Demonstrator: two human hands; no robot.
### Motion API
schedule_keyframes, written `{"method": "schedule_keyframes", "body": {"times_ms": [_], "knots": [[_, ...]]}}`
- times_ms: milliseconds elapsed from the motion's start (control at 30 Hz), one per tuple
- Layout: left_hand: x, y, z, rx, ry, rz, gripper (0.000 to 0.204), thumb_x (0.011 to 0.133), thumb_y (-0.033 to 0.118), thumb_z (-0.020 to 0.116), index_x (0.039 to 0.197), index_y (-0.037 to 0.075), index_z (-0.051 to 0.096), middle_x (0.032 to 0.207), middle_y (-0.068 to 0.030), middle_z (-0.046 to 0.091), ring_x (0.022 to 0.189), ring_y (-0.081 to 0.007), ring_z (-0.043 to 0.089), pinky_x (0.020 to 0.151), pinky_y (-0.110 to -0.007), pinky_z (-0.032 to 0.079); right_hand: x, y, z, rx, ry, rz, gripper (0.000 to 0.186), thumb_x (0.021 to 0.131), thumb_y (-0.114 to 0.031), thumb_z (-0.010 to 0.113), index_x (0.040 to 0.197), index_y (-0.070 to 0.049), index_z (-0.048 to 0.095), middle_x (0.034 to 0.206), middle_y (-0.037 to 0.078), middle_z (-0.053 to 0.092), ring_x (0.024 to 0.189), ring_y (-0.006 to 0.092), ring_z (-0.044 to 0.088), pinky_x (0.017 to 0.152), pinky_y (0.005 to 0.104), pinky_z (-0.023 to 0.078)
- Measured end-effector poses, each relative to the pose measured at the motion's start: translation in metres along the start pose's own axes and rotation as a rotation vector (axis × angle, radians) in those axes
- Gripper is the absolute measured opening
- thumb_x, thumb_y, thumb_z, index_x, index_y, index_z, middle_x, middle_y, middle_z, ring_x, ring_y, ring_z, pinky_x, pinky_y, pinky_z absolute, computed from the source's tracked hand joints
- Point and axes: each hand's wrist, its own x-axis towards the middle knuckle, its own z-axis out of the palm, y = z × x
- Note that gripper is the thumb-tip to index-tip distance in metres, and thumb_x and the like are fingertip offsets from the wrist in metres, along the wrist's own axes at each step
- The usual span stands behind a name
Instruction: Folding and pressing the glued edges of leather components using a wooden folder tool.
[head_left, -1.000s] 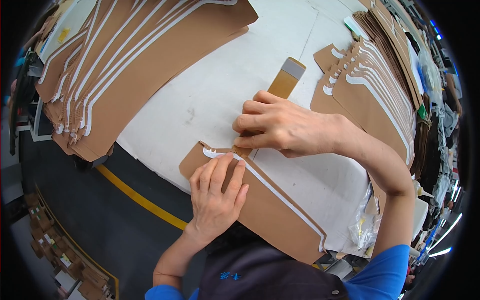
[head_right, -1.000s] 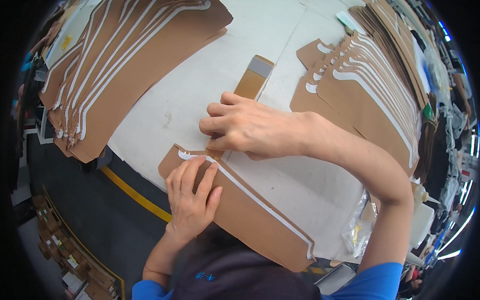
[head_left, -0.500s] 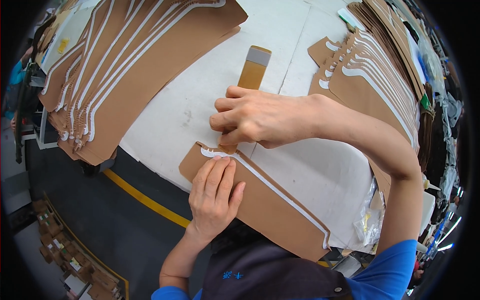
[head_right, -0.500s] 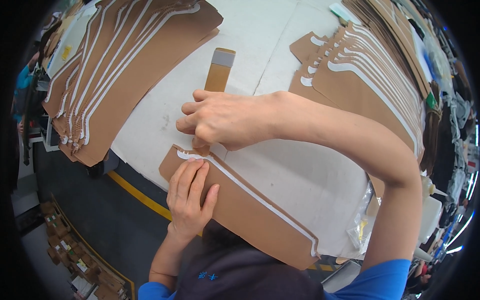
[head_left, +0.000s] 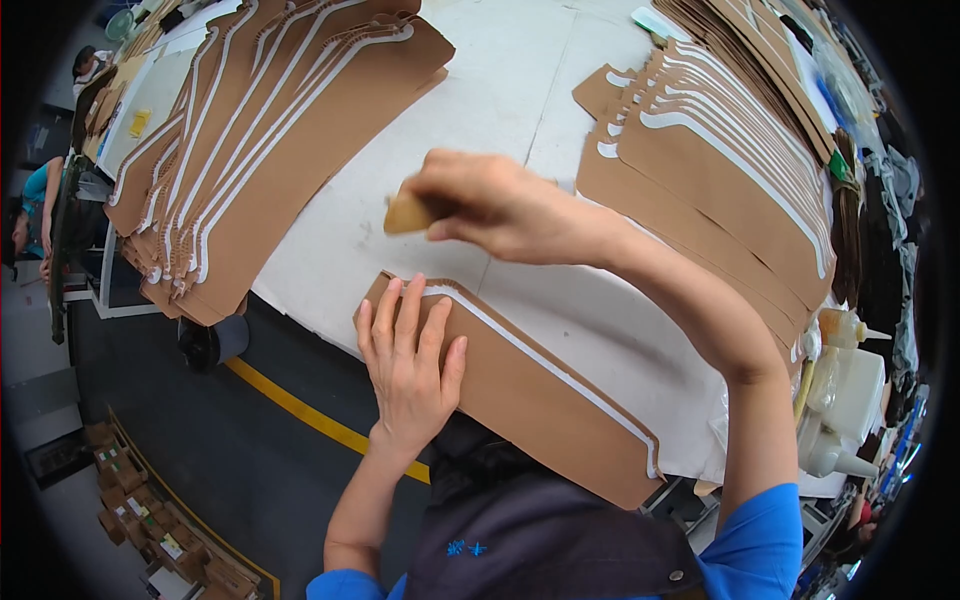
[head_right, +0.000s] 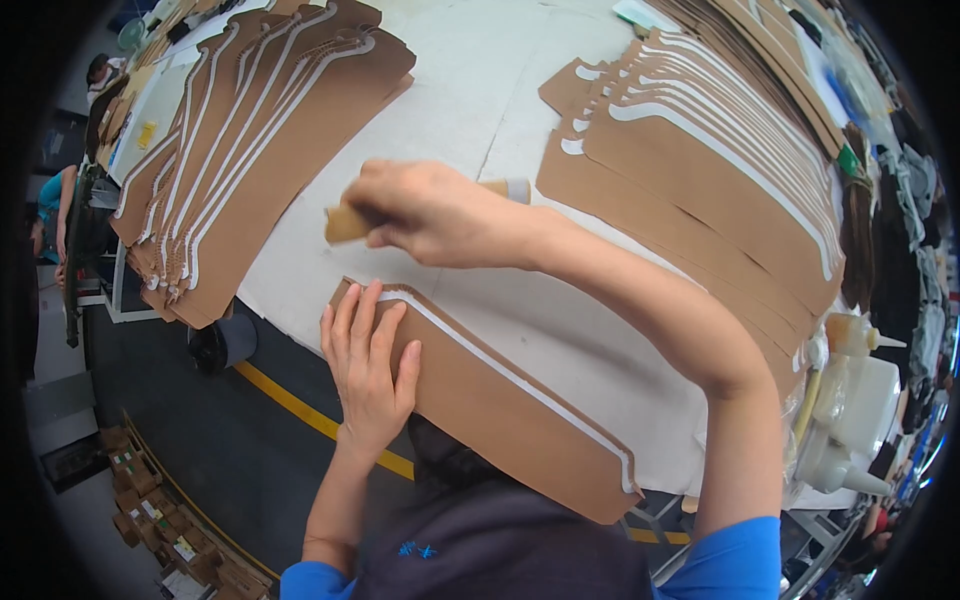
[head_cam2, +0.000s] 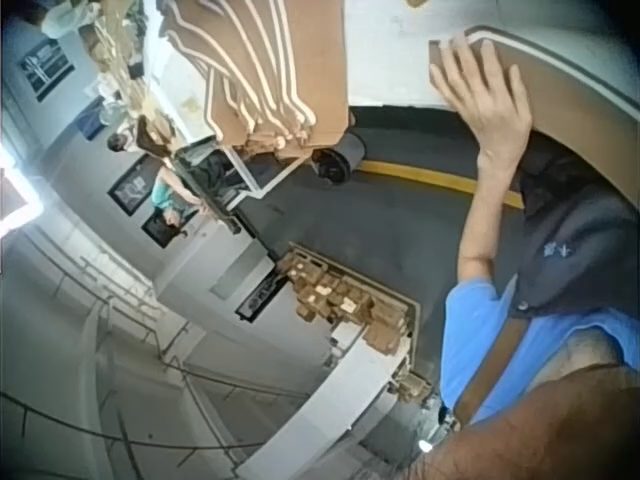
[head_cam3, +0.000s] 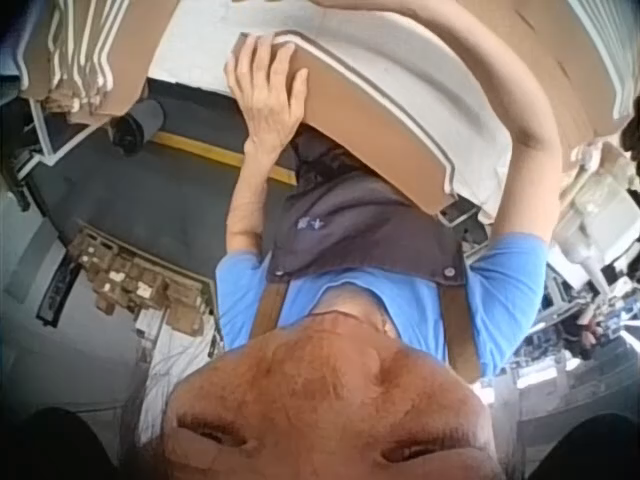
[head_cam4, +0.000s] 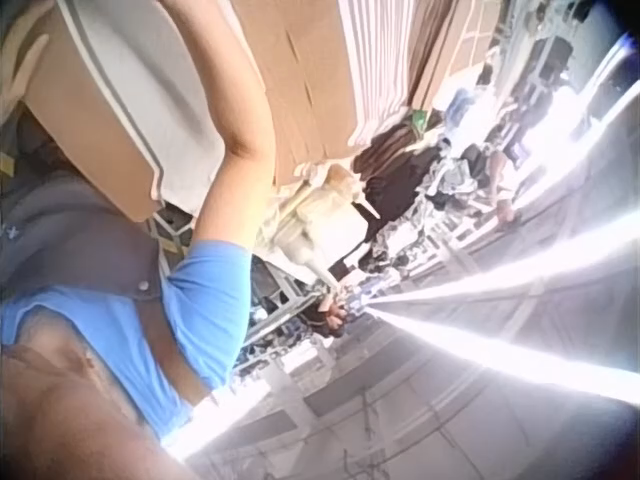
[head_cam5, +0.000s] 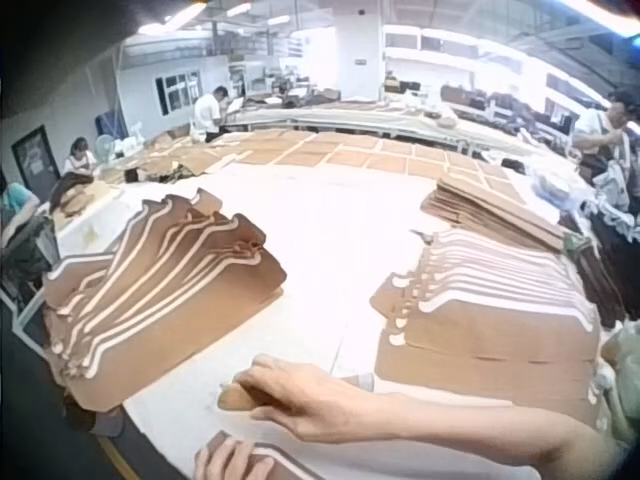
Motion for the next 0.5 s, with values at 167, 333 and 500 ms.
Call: {"method": "schedule_keyframes", "body": {"times_ms": [167,333,500], "knots": [[0.006,-0.002,-0.003,-0.043,0.023,0.074,0.038,0.098,0.013,0.068,0.132,-0.004,0.064,0.148,-0.0223,0.058,0.14,-0.042,0.052,0.119,-0.057,0.038,-0.024,-0.043,-0.011,0.754,0.181,0.204,0.029,0.107,-0.022,0.066,0.125,0.0,0.062,0.105,0.008,0.068,0.097,0.0129,0.063,0.088,0.0323,0.053],[0.006,-0.004,0.004,-0.077,0.07,0.099,0.037,0.099,0.016,0.069,0.131,-0.002,0.066,0.139,-0.0211,0.062,0.134,-0.0426,0.056,0.114,-0.054,0.044,-0.041,-0.06,0.017,0.852,0.182,0.114,0.038,0.111,-0.039,0.059,0.124,-0.004,0.065,0.104,0.003,0.067,0.098,0.0114,0.062,0.092,0.0305,0.05],[0.01,-0.011,0.0,0.001,0.066,0.171,0.038,0.101,0.019,0.068,0.134,0.001,0.062,0.144,-0.0199,0.058,0.137,-0.042,0.052,0.117,-0.054,0.041,-0.078,-0.08,0.008,0.721,0.066,0.224,0.036,0.11,-0.041,0.06,0.113,-0.005,0.067,0.1,0.002,0.067,0.096,0.0099,0.062,0.082,0.0283,0.05]]}}
